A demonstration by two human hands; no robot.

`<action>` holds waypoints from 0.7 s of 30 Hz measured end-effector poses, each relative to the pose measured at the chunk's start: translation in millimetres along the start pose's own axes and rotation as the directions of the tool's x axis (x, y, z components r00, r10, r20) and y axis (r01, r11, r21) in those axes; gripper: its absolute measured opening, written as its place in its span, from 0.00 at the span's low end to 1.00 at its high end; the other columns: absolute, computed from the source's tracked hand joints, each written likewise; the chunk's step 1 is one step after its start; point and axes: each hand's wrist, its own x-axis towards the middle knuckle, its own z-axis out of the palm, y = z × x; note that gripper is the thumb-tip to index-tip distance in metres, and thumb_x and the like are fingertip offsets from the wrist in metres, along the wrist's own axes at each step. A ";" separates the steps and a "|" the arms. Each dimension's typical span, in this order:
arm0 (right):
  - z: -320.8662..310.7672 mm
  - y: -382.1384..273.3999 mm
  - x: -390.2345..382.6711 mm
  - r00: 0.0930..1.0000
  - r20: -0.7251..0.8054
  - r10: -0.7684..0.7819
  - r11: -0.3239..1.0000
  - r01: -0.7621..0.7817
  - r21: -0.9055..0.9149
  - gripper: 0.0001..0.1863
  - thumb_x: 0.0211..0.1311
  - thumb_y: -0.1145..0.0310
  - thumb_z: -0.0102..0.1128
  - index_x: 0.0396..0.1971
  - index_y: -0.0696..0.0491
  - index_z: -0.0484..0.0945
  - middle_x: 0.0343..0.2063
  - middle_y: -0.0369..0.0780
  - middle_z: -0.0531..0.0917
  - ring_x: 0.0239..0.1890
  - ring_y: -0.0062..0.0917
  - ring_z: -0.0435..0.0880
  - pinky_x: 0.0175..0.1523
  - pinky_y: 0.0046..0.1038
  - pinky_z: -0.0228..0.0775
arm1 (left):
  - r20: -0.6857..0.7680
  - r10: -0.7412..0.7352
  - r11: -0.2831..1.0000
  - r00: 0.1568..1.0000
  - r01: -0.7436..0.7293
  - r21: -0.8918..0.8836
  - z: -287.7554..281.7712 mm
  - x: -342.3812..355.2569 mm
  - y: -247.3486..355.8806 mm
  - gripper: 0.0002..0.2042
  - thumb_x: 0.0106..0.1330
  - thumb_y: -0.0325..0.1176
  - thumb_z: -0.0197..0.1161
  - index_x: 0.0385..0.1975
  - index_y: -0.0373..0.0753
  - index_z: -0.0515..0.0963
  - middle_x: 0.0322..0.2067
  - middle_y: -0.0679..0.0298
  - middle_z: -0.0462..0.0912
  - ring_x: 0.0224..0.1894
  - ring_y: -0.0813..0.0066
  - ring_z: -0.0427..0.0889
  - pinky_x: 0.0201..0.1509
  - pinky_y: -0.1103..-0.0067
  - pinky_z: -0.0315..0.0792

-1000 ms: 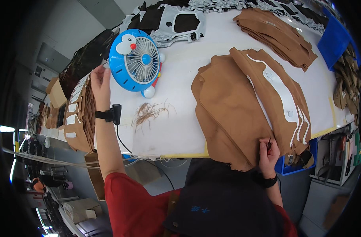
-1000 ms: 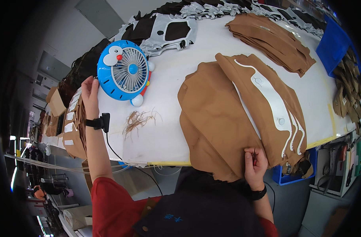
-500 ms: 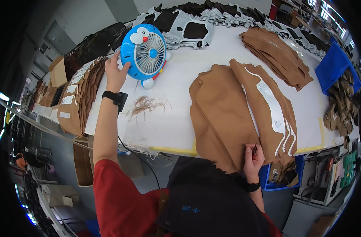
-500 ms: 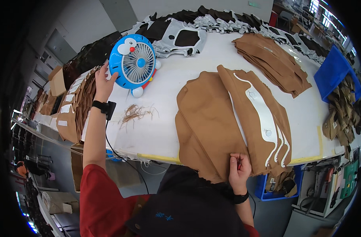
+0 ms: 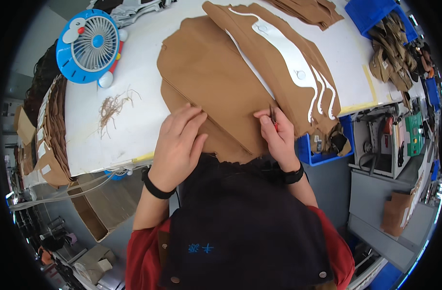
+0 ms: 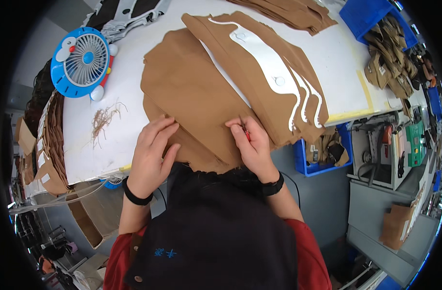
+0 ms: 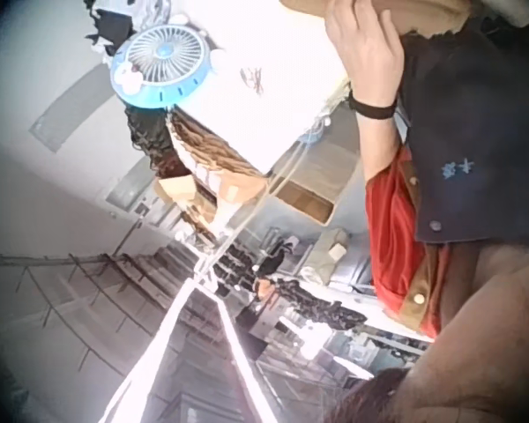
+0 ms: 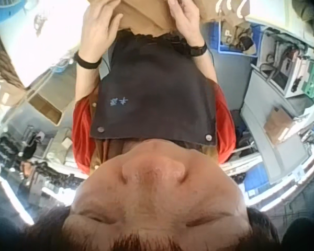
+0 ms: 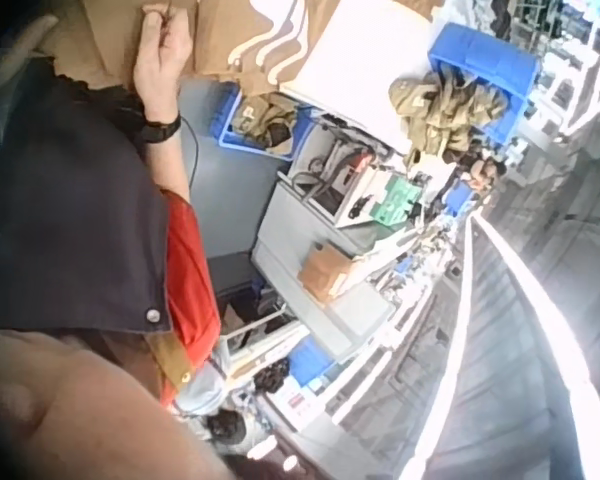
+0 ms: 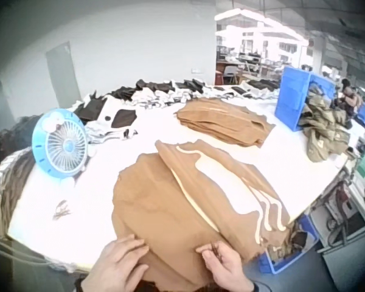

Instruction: Trimming threads and excess material from leather pieces using snips at a workshop station.

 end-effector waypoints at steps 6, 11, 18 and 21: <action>-9.0 -19.3 -6.1 0.967 0.196 -0.165 0.833 0.243 -0.497 0.07 0.62 0.75 0.64 0.38 0.59 0.78 0.25 0.38 0.81 0.23 0.18 0.72 0.31 0.20 0.67 | -0.063 -0.157 0.981 0.986 0.148 -0.124 19.0 -1.4 5.0 0.23 0.60 0.25 0.65 0.57 0.34 0.73 0.59 0.49 0.69 0.60 0.52 0.71 0.62 0.67 0.67; -15.8 -7.4 -10.2 0.987 0.116 -0.113 0.863 0.155 -0.481 0.05 0.63 0.75 0.63 0.37 0.59 0.79 0.22 0.35 0.78 0.22 0.15 0.70 0.30 0.19 0.65 | -0.184 -0.103 0.993 0.978 0.111 0.035 17.0 17.3 -14.0 0.23 0.61 0.25 0.65 0.58 0.37 0.73 0.59 0.50 0.69 0.60 0.52 0.69 0.63 0.68 0.66; -12.2 -2.4 -10.1 0.986 0.081 -0.149 0.879 0.169 -0.445 0.04 0.64 0.75 0.62 0.36 0.59 0.79 0.20 0.33 0.75 0.23 0.13 0.69 0.30 0.19 0.63 | -0.104 -0.067 0.998 0.992 0.068 0.002 16.0 24.3 -22.5 0.10 0.58 0.23 0.66 0.39 0.40 0.83 0.49 0.60 0.79 0.54 0.56 0.72 0.59 0.68 0.68; -9.9 -2.5 -9.3 0.981 0.073 -0.177 0.873 0.191 -0.449 0.04 0.64 0.75 0.62 0.36 0.59 0.79 0.21 0.33 0.76 0.23 0.14 0.69 0.30 0.19 0.64 | -0.105 -0.079 0.996 0.991 0.074 -0.048 15.3 29.1 -15.7 0.08 0.57 0.21 0.64 0.36 0.37 0.79 0.43 0.61 0.80 0.51 0.56 0.72 0.55 0.68 0.68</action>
